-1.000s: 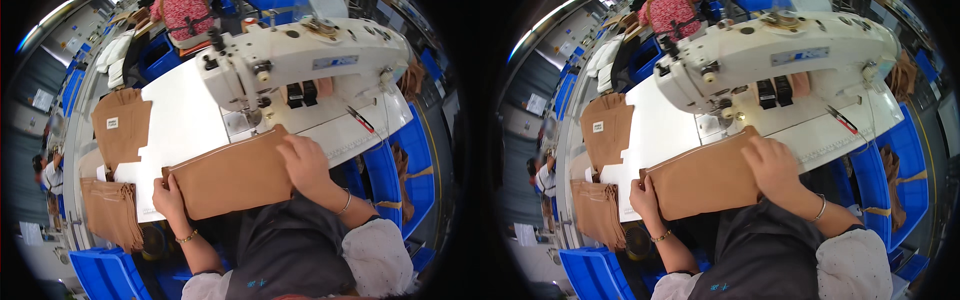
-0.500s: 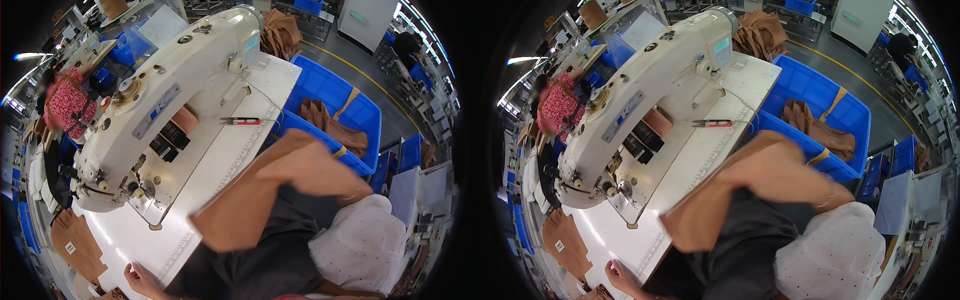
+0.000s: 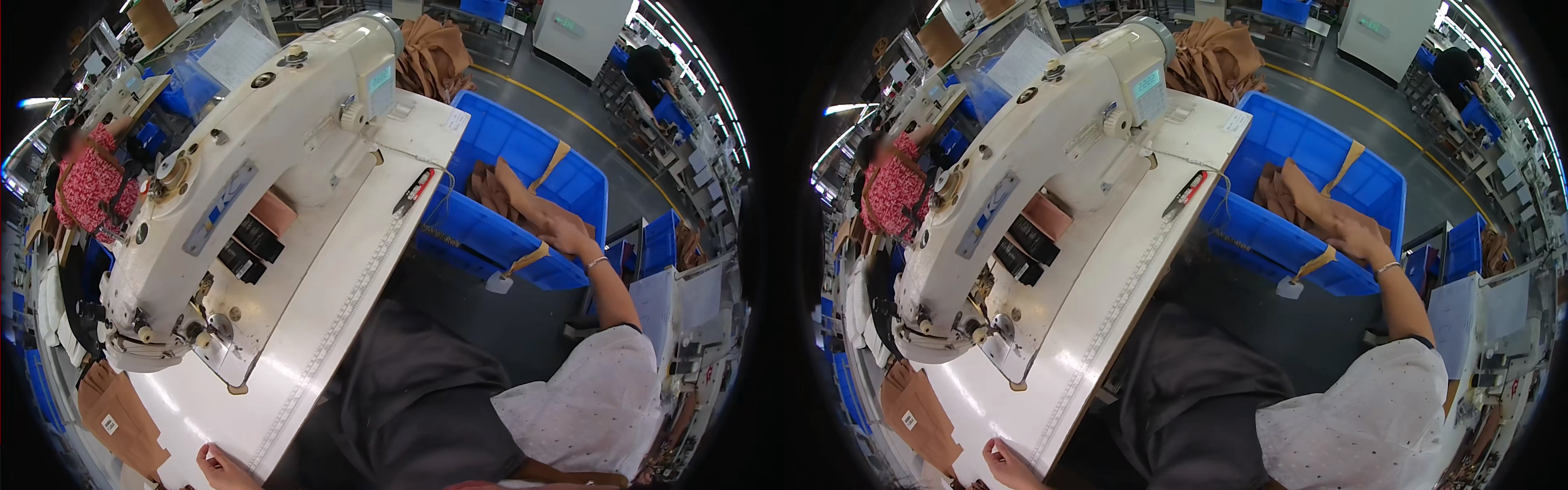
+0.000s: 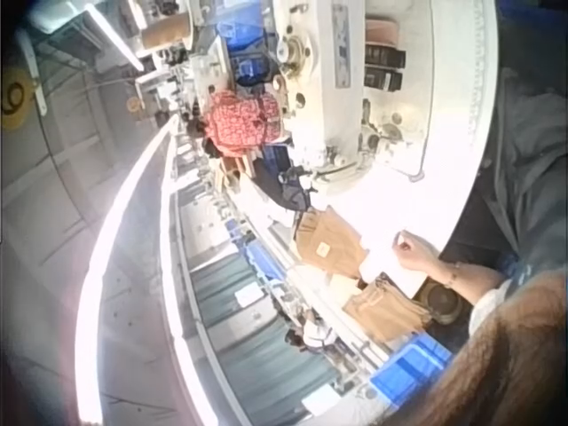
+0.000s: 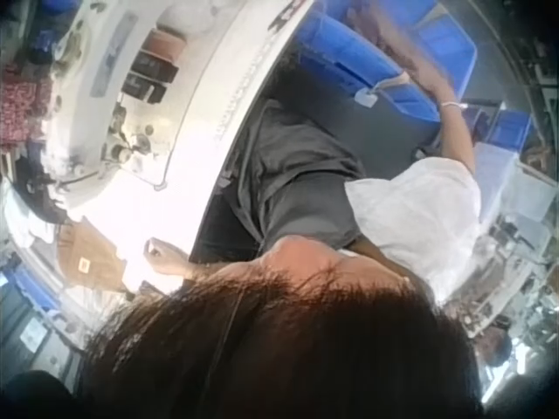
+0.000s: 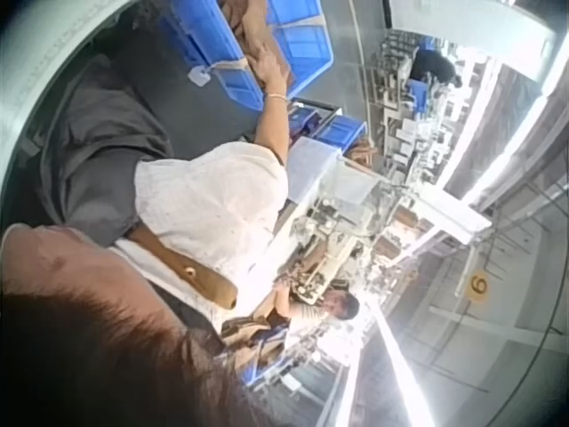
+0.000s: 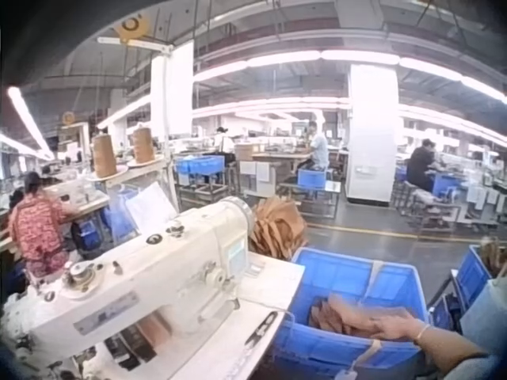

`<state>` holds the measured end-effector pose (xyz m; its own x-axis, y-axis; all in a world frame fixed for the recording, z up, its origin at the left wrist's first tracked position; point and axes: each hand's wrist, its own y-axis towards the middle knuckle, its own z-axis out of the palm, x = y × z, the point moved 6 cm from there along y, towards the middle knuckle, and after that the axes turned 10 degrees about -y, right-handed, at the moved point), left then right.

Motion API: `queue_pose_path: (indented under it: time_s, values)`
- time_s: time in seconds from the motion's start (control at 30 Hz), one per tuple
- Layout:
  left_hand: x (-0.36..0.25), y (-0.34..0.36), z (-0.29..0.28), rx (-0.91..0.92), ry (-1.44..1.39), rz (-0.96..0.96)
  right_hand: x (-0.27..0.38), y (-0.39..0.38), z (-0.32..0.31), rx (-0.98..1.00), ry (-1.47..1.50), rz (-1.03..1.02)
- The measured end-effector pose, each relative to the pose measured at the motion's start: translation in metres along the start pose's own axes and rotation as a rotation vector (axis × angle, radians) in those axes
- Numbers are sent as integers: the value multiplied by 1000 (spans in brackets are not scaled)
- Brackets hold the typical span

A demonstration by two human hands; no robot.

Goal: Use an industrial sewing machine to hem and join pieces of brown fabric.

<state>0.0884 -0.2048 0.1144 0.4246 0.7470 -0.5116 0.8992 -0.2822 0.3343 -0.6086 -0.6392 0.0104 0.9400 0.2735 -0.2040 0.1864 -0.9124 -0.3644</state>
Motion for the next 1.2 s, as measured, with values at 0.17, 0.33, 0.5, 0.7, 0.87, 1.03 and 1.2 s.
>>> queue_pose_path:
  time_s: [0.17,0.33,0.5,0.7,0.87,1.03,1.2]
  values:
    - [29,12,7,-40,-24,-4,4,40,27,92,898,-68]
    - [34,7,-1,-104,-150,-1,12,60,24,169,1456,113]
    - [14,6,8,-47,-188,-89,24,44,-3,200,1718,114]
    - [15,3,-5,4,-158,-157,80,107,-29,244,1501,-293]
    - [40,31,-15,32,-212,-123,94,128,-55,95,1085,-248]
    - [105,105,-44,-232,204,111,88,127,-67,-75,693,-178]
    - [101,124,-23,-52,285,254,33,154,-55,-263,310,-58]
